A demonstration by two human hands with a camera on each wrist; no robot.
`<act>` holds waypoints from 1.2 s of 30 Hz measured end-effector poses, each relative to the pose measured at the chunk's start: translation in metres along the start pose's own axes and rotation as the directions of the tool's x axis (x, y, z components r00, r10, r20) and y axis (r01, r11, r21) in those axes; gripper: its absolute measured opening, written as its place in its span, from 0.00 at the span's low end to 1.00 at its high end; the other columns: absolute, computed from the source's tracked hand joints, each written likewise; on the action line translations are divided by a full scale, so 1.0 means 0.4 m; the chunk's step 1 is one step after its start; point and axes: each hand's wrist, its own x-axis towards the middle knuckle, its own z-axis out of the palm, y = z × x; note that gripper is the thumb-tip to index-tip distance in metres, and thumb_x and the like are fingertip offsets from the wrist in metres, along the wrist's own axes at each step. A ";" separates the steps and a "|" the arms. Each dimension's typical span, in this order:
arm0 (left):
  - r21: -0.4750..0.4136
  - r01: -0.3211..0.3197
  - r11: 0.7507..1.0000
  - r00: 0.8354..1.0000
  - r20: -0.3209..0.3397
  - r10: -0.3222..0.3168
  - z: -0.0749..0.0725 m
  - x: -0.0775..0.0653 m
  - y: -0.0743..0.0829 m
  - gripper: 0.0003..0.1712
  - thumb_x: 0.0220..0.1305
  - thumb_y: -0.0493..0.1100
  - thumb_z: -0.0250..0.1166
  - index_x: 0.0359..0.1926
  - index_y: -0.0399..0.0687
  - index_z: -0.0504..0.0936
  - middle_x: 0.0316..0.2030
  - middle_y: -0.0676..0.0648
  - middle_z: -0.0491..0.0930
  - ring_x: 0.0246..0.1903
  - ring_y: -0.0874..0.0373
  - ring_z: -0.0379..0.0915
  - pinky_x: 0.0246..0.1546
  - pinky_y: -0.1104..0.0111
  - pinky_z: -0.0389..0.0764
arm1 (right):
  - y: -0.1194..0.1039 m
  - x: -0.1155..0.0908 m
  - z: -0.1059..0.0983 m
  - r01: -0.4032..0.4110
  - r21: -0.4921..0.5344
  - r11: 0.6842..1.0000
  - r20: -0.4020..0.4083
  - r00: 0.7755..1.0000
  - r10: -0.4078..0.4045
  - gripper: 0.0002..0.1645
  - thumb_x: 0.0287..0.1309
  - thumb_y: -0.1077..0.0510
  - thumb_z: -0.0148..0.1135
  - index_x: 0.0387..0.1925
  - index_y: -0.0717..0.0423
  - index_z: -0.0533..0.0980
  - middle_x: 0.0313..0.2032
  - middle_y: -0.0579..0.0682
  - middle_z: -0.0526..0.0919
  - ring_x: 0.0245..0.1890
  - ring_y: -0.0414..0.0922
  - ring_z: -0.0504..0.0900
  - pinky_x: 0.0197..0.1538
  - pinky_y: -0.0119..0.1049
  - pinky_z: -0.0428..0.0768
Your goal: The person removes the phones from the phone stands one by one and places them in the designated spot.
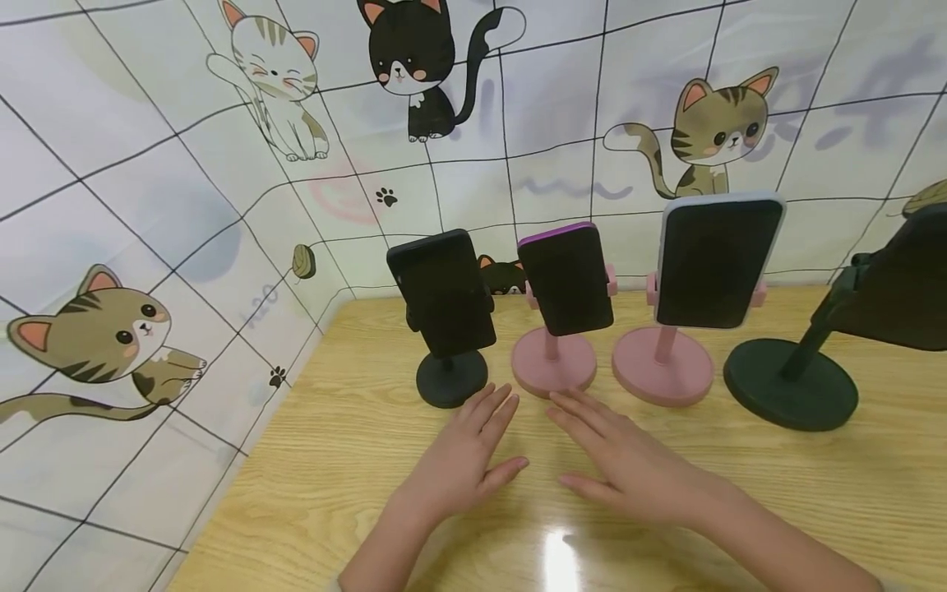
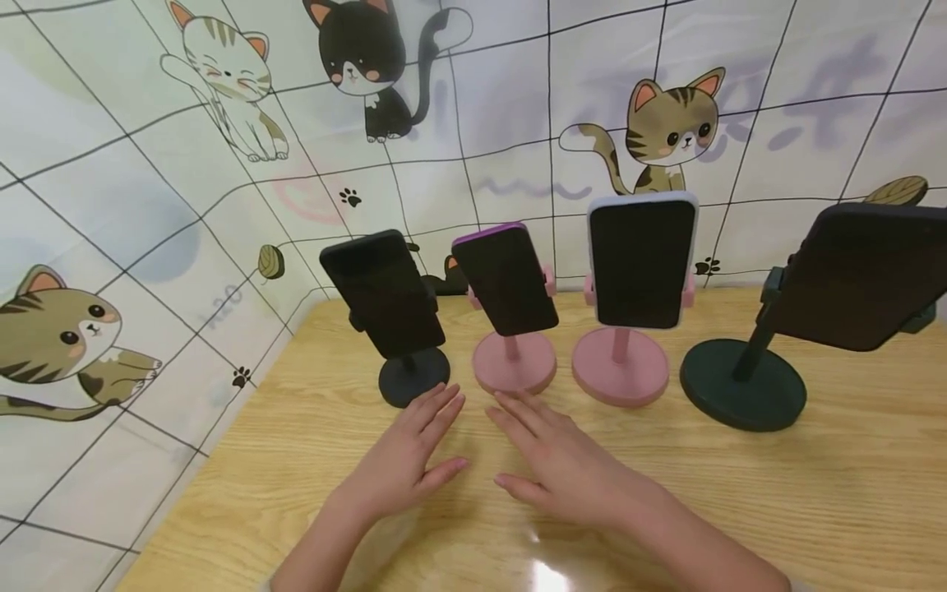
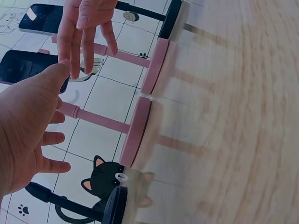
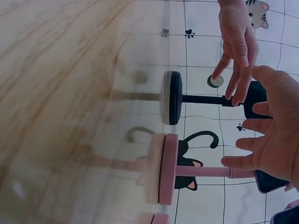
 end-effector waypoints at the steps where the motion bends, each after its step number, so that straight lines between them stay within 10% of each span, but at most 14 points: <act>1: -0.004 0.002 1.000 1.000 -0.011 -0.002 -0.003 -0.003 -0.001 0.35 0.62 0.57 0.54 0.62 0.37 0.63 0.62 0.41 0.61 0.63 0.46 0.54 0.60 0.58 0.59 | -0.002 0.004 0.001 0.002 0.000 1.000 -0.001 1.000 -0.002 0.40 0.54 0.44 0.59 0.63 0.58 0.60 0.65 0.53 0.58 0.64 0.52 0.56 0.55 0.51 0.67; 36: -0.014 0.067 0.998 0.973 -0.221 -0.069 -0.058 -0.054 -0.061 0.36 0.65 0.61 0.46 0.60 0.36 0.66 0.59 0.43 0.66 0.59 0.50 0.60 0.57 0.58 0.64 | -0.031 0.128 0.015 -0.043 0.321 0.946 -0.119 0.989 0.085 0.40 0.56 0.54 0.60 0.64 0.63 0.53 0.62 0.58 0.61 0.61 0.52 0.63 0.57 0.49 0.65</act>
